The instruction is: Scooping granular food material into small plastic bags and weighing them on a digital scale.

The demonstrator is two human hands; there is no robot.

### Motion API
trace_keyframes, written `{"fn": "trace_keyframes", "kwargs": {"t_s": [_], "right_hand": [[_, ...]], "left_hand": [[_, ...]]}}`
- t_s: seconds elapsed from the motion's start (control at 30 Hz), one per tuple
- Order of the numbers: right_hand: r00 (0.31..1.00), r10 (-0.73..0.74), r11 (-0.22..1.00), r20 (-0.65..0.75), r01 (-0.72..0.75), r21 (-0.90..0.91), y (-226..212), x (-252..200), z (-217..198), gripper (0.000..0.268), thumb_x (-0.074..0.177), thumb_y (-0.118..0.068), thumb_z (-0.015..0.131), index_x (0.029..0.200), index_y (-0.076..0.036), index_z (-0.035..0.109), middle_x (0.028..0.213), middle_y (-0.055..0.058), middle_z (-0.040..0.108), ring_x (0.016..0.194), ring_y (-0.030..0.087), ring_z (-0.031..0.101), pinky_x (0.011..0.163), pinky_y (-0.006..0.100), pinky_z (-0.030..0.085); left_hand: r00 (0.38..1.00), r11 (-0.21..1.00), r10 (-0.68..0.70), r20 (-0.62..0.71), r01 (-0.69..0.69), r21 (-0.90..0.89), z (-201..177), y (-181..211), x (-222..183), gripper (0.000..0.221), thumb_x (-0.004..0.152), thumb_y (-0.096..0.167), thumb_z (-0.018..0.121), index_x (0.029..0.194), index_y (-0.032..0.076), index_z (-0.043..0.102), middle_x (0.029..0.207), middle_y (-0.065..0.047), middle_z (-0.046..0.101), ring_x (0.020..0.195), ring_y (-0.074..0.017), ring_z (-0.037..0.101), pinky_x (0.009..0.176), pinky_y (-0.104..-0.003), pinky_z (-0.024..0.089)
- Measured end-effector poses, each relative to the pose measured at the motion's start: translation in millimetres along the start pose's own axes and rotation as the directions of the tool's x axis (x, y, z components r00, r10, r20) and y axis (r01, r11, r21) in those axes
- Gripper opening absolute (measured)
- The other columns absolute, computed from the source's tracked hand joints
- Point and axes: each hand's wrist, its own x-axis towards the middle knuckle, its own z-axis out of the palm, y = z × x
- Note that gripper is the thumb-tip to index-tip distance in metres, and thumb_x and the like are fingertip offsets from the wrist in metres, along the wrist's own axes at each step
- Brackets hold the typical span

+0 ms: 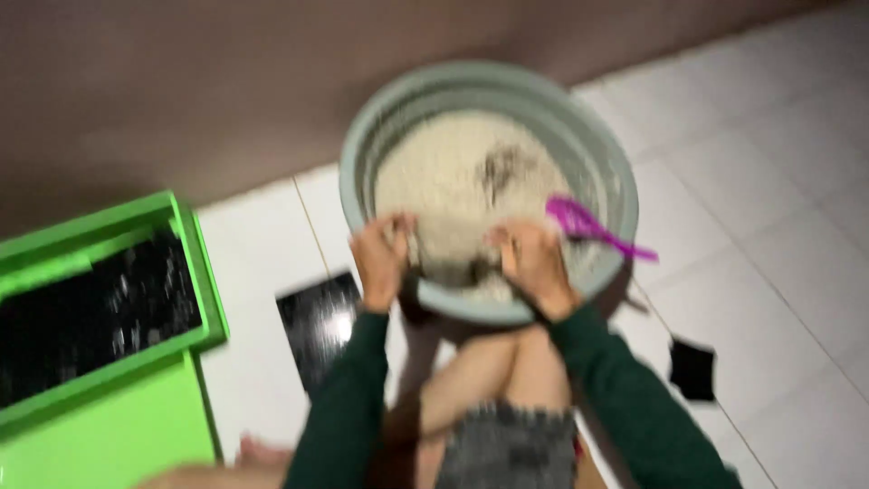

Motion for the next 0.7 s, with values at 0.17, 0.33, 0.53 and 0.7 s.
{"fn": "trace_keyframes", "kwargs": {"t_s": [0.17, 0.33, 0.53, 0.7], "right_hand": [[0.987, -0.075, 0.997, -0.142, 0.072, -0.021, -24.2, 34.2, -15.5, 0.005, 0.086, -0.01, 0.075, 0.084, -0.012, 0.072, 0.078, 0.007, 0.071, 0.074, 0.028, 0.069, 0.067, 0.037, 0.055], [0.962, 0.001, 0.979, -0.272, 0.055, 0.197, -65.0, 52.4, -16.2, 0.008, 0.089, -0.009, 0.078, 0.082, -0.01, 0.074, 0.079, 0.008, 0.071, 0.071, 0.024, 0.069, 0.06, 0.03, 0.055], [0.964, 0.056, 0.872, -0.259, 0.079, 0.483, -113.5, 64.3, 20.4, 0.01, 0.089, -0.005, 0.079, 0.085, 0.001, 0.073, 0.079, 0.013, 0.067, 0.069, 0.02, 0.065, 0.052, 0.026, 0.056], [0.997, 0.026, 0.826, -0.067, 0.016, 0.563, -134.5, 38.5, 73.1, 0.011, 0.092, -0.003, 0.073, 0.081, -0.003, 0.073, 0.076, 0.013, 0.068, 0.064, 0.022, 0.066, 0.053, 0.03, 0.056]], "left_hand": [[0.98, 0.981, 0.162, -0.112, -0.173, -0.09, -17.8, 40.7, 29.3, 0.006, 0.081, 0.015, 0.078, 0.086, 0.012, 0.077, 0.081, -0.01, 0.075, 0.085, -0.0343, 0.071, 0.079, -0.042, 0.053], [0.954, 0.961, 0.229, -0.196, -0.253, -0.109, -57.8, 77.6, 28.7, 0.015, 0.074, 0.012, 0.086, 0.079, 0.022, 0.077, 0.073, 0.005, 0.074, 0.076, -0.0182, 0.073, 0.076, -0.028, 0.054], [0.913, 0.954, 0.268, -0.306, -0.296, -0.049, -125.1, 82.5, 21.1, 0.015, 0.078, 0.012, 0.086, 0.081, 0.022, 0.077, 0.079, 0.005, 0.074, 0.078, -0.0183, 0.071, 0.08, -0.028, 0.053], [0.945, 0.984, 0.18, -0.273, -0.174, 0.047, -169.3, 37.7, -17.8, 0.019, 0.075, 0.004, 0.085, 0.08, 0.02, 0.076, 0.073, 0.004, 0.073, 0.068, -0.0164, 0.07, 0.07, -0.025, 0.048]]}}
